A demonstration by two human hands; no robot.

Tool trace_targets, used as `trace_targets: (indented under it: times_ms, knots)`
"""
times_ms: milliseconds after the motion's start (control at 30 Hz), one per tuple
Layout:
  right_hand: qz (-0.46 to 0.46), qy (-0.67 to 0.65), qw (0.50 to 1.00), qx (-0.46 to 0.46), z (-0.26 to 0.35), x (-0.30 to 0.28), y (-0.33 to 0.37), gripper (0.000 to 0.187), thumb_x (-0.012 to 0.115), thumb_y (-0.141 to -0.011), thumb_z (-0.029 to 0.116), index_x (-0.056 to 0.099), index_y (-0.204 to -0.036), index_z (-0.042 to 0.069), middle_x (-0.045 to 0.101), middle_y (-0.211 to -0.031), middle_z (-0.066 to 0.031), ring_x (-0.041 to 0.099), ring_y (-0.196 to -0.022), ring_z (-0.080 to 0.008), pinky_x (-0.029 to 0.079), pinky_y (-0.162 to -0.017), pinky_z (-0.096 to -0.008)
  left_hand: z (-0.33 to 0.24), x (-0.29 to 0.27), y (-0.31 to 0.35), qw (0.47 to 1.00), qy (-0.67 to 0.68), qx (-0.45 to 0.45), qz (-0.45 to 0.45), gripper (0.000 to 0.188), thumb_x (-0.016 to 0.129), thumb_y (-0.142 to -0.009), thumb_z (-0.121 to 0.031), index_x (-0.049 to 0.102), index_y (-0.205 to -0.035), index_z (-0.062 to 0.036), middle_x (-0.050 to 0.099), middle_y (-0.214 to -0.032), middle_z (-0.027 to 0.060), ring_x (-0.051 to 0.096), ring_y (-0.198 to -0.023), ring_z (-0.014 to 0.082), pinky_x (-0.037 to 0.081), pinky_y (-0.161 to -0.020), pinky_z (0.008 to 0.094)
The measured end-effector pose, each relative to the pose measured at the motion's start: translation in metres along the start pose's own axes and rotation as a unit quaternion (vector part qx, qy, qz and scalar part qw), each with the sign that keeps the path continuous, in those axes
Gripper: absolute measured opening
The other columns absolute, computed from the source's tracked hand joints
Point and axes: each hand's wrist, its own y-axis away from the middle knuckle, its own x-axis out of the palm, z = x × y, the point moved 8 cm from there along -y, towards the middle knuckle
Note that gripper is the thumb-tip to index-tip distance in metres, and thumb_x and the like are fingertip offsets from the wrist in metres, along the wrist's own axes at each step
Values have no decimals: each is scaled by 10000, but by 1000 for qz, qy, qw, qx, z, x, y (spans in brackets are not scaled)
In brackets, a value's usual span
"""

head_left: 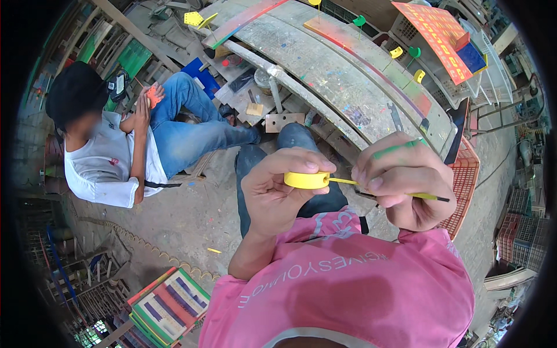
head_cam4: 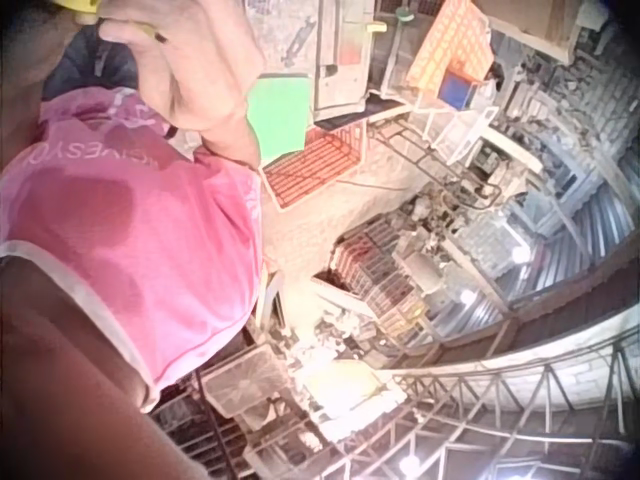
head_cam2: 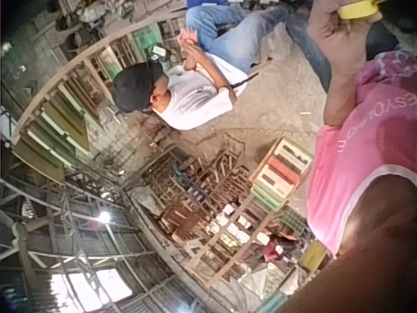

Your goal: The person sands a small yellow wooden piece using a sanding block held in the right hand while supporting the piece with the left hand. The person rotates the piece to sand different edges and surfaces, then places it on a workbench.

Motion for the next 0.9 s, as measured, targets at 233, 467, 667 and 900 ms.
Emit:
trace_targets:
  times_ms: [233,467,667,900]
  knots:
    - [47,9,999,-24,-5,8,0,197,613,-670,-66,590,-860,-109,589,-868,-199,604,-717,-312,506,-616,-371,5,-5,7,994,-35,-82,-60,293,633,-776,137,545,-1040,44,649,-956,175,659,-873,212,548,-779,307]
    - [40,50,994,83,-49,27,43,118,622,-785,-55,629,-903,-65,613,-849,-164,626,-754,-295,518,-659,-360,54,-29,51,970,3,-217,-109,283,608,-846,48,496,-1102,8,582,-1051,121,585,-962,150,469,-856,262]
    - [38,35,987,153,-68,39,83,312,707,-796,100,612,-1057,-41,602,-1014,-165,609,-918,-296,495,-794,-368,92,-44,86,928,54,-334,-154,121,513,-935,-57,481,-1044,-18,513,-997,67,537,-891,152,448,-802,289]
    - [-198,530,714,412,-195,-128,208,363,687,-796,252,626,-988,-50,615,-1016,-215,591,-937,-349,462,-813,-434,105,-41,83,930,101,-327,-131,93,497,-933,-64,493,-1018,-24,478,-898,72,484,-797,159,405,-706,288]
